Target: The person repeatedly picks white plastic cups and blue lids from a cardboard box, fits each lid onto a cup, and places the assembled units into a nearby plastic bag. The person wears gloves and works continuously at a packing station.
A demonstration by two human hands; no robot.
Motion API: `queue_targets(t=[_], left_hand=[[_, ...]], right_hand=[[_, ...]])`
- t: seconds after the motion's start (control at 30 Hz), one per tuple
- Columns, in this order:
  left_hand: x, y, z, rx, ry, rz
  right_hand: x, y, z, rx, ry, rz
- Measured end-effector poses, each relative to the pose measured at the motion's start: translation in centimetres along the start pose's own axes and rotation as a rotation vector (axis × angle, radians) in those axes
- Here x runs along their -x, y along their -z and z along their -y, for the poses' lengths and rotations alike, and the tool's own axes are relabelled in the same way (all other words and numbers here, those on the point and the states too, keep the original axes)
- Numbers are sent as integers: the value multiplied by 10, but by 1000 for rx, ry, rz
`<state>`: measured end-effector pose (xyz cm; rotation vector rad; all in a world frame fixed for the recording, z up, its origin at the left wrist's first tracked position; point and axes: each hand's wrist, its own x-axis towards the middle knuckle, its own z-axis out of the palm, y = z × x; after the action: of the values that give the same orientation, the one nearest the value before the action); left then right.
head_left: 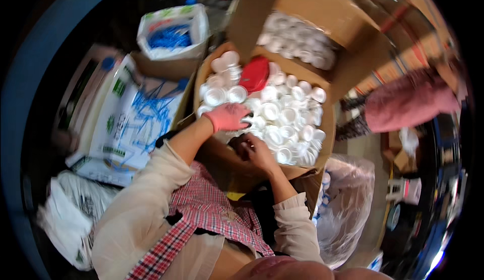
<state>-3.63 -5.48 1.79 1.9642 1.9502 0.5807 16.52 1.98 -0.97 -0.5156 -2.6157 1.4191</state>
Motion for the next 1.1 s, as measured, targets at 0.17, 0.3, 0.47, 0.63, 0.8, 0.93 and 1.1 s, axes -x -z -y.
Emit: queue_targets(t=[0.17, 0.3, 0.47, 0.63, 0.8, 0.93, 1.1], left_hand=[[91, 79, 73, 387, 430, -287], [166, 41, 224, 303, 793, -644], [173, -36, 344, 311, 1034, -506], [117, -102, 429, 205, 1184, -395], [37, -150, 490, 270, 1254, -407], [49, -185, 542, 371, 1310, -379], [57, -149, 472, 99, 1061, -695]], right_hand=[[-5, -34, -13, 186, 47, -217], [-17, -44, -9, 79, -116, -182], [-15, -51, -6, 241, -131, -266], [-10, -54, -3, 246, -214, -284], [-10, -55, 11, 241, -223, -315], [-29, -48, 6, 274, -136, -253], [-21, -56, 8, 307, -149, -264]])
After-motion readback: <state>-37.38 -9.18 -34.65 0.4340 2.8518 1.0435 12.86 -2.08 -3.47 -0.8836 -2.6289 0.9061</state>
